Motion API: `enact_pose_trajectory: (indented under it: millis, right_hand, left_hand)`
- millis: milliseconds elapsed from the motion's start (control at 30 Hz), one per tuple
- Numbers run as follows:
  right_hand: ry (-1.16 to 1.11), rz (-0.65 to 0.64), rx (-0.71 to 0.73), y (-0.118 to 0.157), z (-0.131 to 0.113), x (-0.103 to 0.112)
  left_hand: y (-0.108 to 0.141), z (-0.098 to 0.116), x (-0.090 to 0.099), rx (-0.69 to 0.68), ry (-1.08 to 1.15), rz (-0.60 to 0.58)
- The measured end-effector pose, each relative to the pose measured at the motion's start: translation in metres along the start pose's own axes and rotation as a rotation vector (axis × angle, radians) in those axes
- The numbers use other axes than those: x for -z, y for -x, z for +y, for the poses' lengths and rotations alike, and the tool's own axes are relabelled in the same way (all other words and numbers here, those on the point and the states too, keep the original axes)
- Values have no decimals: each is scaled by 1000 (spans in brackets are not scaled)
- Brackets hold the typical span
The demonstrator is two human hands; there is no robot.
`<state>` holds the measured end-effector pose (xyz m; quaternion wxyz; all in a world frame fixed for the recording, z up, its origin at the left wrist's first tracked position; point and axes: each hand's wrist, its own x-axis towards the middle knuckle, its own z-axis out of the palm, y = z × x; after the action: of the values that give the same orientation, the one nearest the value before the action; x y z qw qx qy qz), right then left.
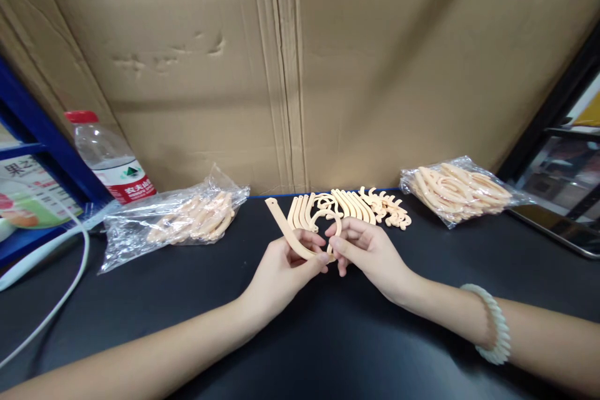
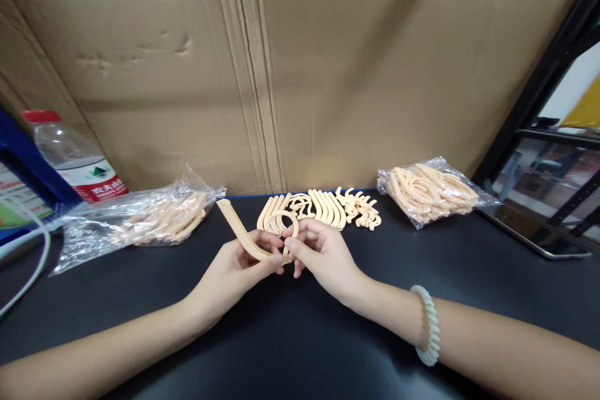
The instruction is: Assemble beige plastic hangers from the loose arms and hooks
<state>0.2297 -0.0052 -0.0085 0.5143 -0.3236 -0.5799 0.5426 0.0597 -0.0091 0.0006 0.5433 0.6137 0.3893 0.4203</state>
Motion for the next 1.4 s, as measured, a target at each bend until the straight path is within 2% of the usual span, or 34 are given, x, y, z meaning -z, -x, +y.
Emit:
enact_pose_trajectory:
  millis: [200,333,400,500,567,633,733,900,1100,1267,1400]
  right_hand:
    - [-24,-31,19,2,0,0]
    - [78,0,82,-2,-3,8]
    - [229,91,183,-8,-5,19]
    - [654,208,418,-20,-5,41]
    - [979,163,546,-28,0,55]
    - [1218,52,603,-33,6,65]
    - [1359,-62,606,-37,15,71]
    - [1317,-63,606,-40,15,69]
    - [1030,210,618,-34,5,58]
    - [696,381,458,-20,-1,43]
    - [363,321,270,-5,-6,22]
  left_hand:
    - [0,2,1,-9,-22,-46]
    - [-1,1,2,16,33,59]
    - [-1,1,2,29,71,109]
    - [-1,1,2,33,99,139]
    - [-1,1,2,25,104,142]
    - [-1,1,1,12,108,140]
    - [0,1,1,14,122,134]
    - [1,3,0,54,132,123]
    - [0,3,1,35,160,128]
    - [1,3,1,26,150,163]
    - [1,2,2,12,136,174]
